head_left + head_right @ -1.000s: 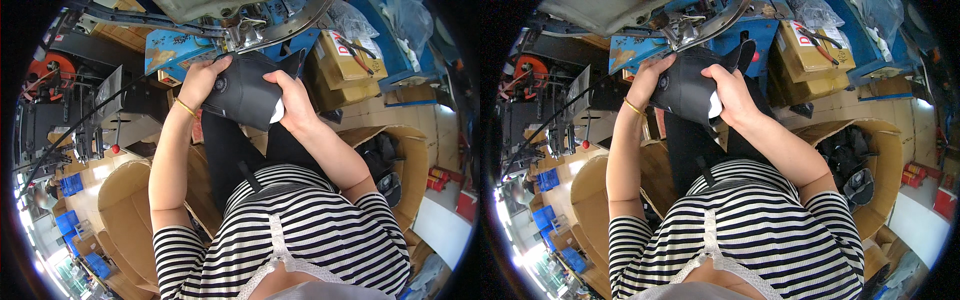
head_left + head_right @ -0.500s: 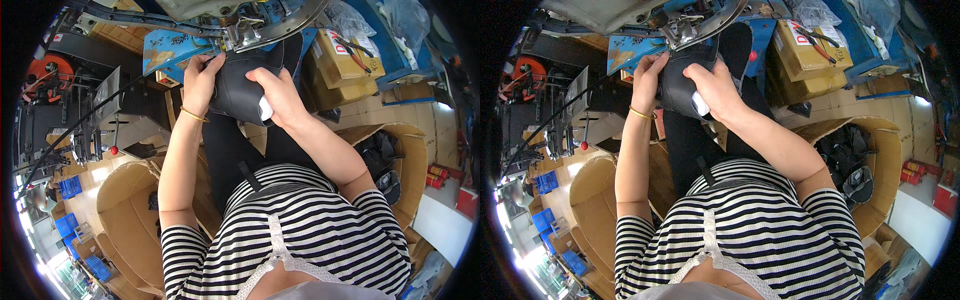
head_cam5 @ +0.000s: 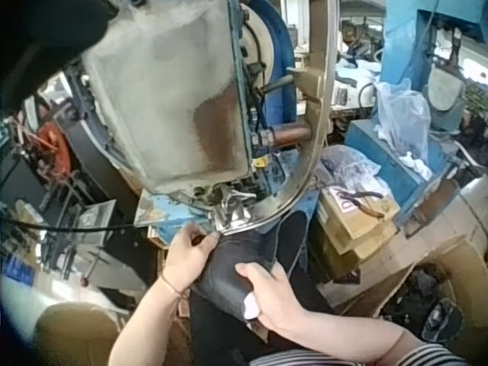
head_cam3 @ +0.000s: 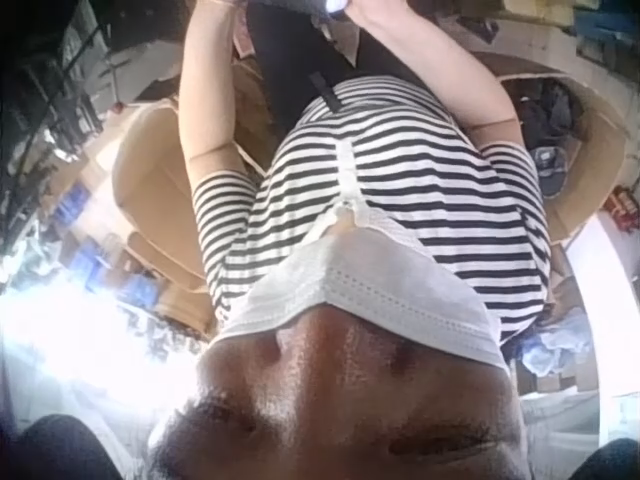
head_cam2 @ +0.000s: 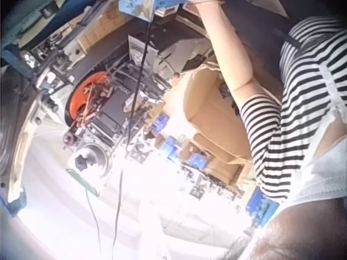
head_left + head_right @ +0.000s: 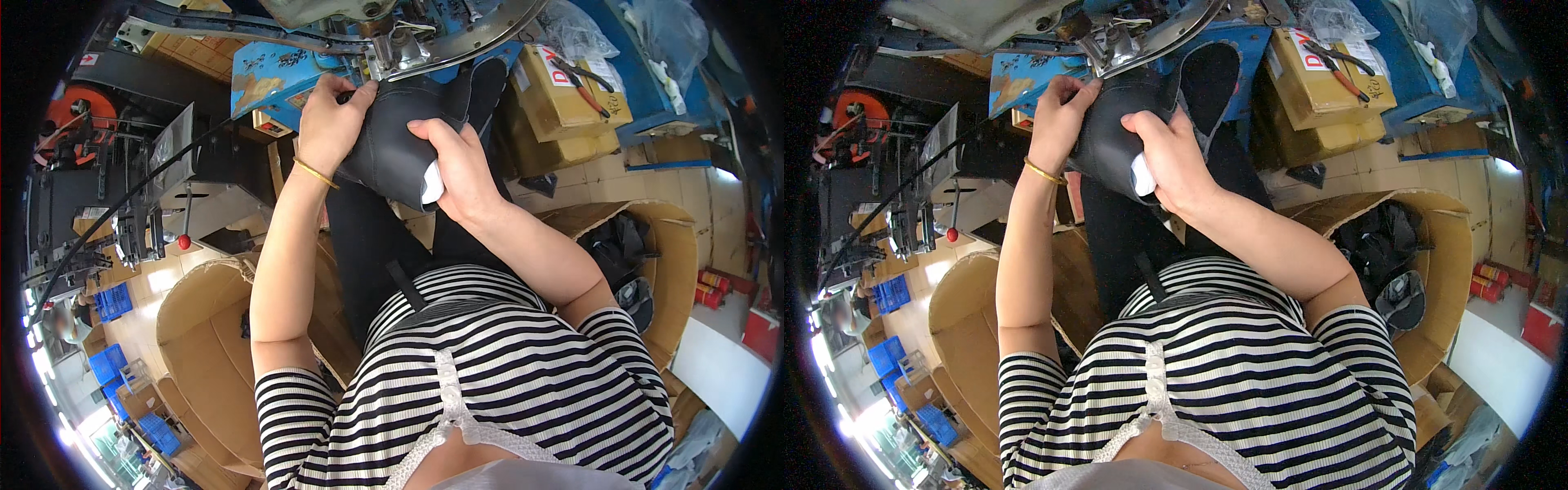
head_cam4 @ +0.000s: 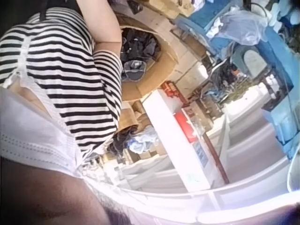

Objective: Inspecting, stretching, and preparing shoe upper leather components near a lasting machinery unit.

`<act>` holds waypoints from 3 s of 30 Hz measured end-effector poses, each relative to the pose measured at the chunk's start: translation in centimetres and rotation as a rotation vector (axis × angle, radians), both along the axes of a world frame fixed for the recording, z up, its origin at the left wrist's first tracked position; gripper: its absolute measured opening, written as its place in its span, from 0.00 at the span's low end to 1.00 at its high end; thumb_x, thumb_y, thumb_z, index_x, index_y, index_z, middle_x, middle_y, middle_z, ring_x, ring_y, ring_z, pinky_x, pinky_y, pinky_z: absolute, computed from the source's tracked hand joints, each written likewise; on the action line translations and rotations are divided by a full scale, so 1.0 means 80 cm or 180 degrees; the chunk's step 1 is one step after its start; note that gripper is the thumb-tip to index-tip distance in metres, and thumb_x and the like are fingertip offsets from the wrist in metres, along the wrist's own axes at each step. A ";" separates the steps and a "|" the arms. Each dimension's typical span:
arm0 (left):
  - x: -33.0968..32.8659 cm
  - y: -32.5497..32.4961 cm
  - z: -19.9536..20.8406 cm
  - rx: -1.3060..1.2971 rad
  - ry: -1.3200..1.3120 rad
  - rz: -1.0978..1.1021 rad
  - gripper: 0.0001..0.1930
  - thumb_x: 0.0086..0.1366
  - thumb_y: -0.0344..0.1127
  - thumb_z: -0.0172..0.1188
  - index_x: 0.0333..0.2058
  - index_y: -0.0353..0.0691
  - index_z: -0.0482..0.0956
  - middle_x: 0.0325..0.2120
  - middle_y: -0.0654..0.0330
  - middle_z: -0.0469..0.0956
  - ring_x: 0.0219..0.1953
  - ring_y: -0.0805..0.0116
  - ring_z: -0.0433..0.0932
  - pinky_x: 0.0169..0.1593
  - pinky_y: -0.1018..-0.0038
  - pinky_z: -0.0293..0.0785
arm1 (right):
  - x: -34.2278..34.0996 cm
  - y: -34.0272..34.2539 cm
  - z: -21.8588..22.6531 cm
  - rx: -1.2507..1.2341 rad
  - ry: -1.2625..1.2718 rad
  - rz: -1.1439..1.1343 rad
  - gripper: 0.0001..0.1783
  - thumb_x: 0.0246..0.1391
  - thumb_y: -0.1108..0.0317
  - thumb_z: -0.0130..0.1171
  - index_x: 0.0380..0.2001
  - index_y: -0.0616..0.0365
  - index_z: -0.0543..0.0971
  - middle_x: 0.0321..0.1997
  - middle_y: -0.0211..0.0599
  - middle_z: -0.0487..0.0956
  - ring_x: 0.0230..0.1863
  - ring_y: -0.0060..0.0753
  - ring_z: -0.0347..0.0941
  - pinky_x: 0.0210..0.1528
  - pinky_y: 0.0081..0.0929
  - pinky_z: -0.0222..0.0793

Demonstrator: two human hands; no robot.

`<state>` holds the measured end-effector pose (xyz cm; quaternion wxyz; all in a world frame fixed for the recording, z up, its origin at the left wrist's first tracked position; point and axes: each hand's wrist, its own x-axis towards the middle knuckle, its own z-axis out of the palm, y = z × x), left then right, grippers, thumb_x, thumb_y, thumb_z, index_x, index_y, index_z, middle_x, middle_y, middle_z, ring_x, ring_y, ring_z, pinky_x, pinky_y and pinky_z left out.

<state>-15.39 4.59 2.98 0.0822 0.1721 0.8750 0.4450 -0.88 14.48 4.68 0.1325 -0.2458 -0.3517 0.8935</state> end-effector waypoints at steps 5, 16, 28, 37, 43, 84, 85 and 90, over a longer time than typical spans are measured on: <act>-0.011 -0.009 -0.006 -0.0006 -0.0071 -0.0079 0.23 0.52 0.50 0.66 0.35 0.33 0.76 0.33 0.47 0.80 0.39 0.55 0.79 0.45 0.68 0.71 | -0.006 -0.002 0.005 0.0030 -0.0012 0.0109 0.15 0.51 0.71 0.58 0.41 0.67 0.71 0.39 0.41 0.76 0.36 0.31 0.77 0.38 0.29 0.76; -0.017 -0.006 0.002 -0.0146 -0.0054 -0.0203 0.23 0.52 0.49 0.66 0.36 0.33 0.76 0.31 0.49 0.80 0.37 0.57 0.80 0.44 0.69 0.72 | -0.005 -0.009 -0.002 -0.0339 -0.0201 -0.0176 0.15 0.56 0.68 0.55 0.45 0.63 0.72 0.44 0.42 0.76 0.44 0.33 0.75 0.44 0.33 0.75; 0.000 -0.002 0.002 0.0114 -0.0249 0.0008 0.22 0.54 0.49 0.65 0.34 0.33 0.75 0.30 0.51 0.79 0.36 0.61 0.77 0.43 0.71 0.70 | -0.002 0.013 -0.001 -0.0063 -0.0067 0.0053 0.12 0.55 0.68 0.54 0.38 0.67 0.74 0.36 0.39 0.78 0.35 0.30 0.76 0.38 0.29 0.74; -0.002 -0.010 0.009 0.0947 -0.0377 -0.0147 0.17 0.53 0.39 0.70 0.32 0.32 0.75 0.29 0.59 0.76 0.30 0.74 0.73 0.34 0.78 0.70 | -0.021 -0.011 -0.001 0.0557 0.0182 0.0508 0.16 0.55 0.70 0.49 0.46 0.65 0.67 0.35 0.36 0.74 0.30 0.25 0.75 0.26 0.22 0.74; -0.004 -0.008 0.017 0.1024 -0.1199 -0.0070 0.16 0.53 0.36 0.69 0.33 0.34 0.73 0.28 0.59 0.75 0.28 0.73 0.73 0.31 0.79 0.70 | -0.022 -0.006 -0.004 0.0617 0.0174 0.0796 0.18 0.56 0.71 0.48 0.48 0.65 0.65 0.37 0.39 0.74 0.30 0.27 0.76 0.24 0.22 0.75; -0.022 0.003 0.037 0.0485 -0.0954 -0.0560 0.07 0.53 0.33 0.66 0.28 0.37 0.79 0.24 0.60 0.79 0.24 0.74 0.75 0.29 0.78 0.71 | -0.030 -0.026 0.001 0.0469 0.0237 0.0390 0.14 0.55 0.70 0.55 0.43 0.65 0.72 0.37 0.39 0.78 0.31 0.27 0.77 0.25 0.23 0.74; -0.021 0.004 0.040 0.0366 -0.0979 -0.0611 0.08 0.53 0.33 0.66 0.28 0.37 0.79 0.24 0.60 0.79 0.23 0.74 0.74 0.28 0.78 0.70 | -0.029 -0.026 0.003 0.0452 0.0202 0.0352 0.14 0.55 0.70 0.54 0.43 0.65 0.72 0.36 0.39 0.78 0.31 0.27 0.77 0.25 0.23 0.74; -0.017 0.001 0.041 0.0246 -0.0976 -0.0650 0.09 0.54 0.36 0.67 0.27 0.38 0.78 0.22 0.63 0.77 0.23 0.75 0.73 0.29 0.79 0.68 | -0.030 -0.024 0.000 0.0614 0.0120 0.0430 0.13 0.55 0.71 0.53 0.43 0.64 0.73 0.33 0.36 0.78 0.31 0.25 0.77 0.26 0.23 0.75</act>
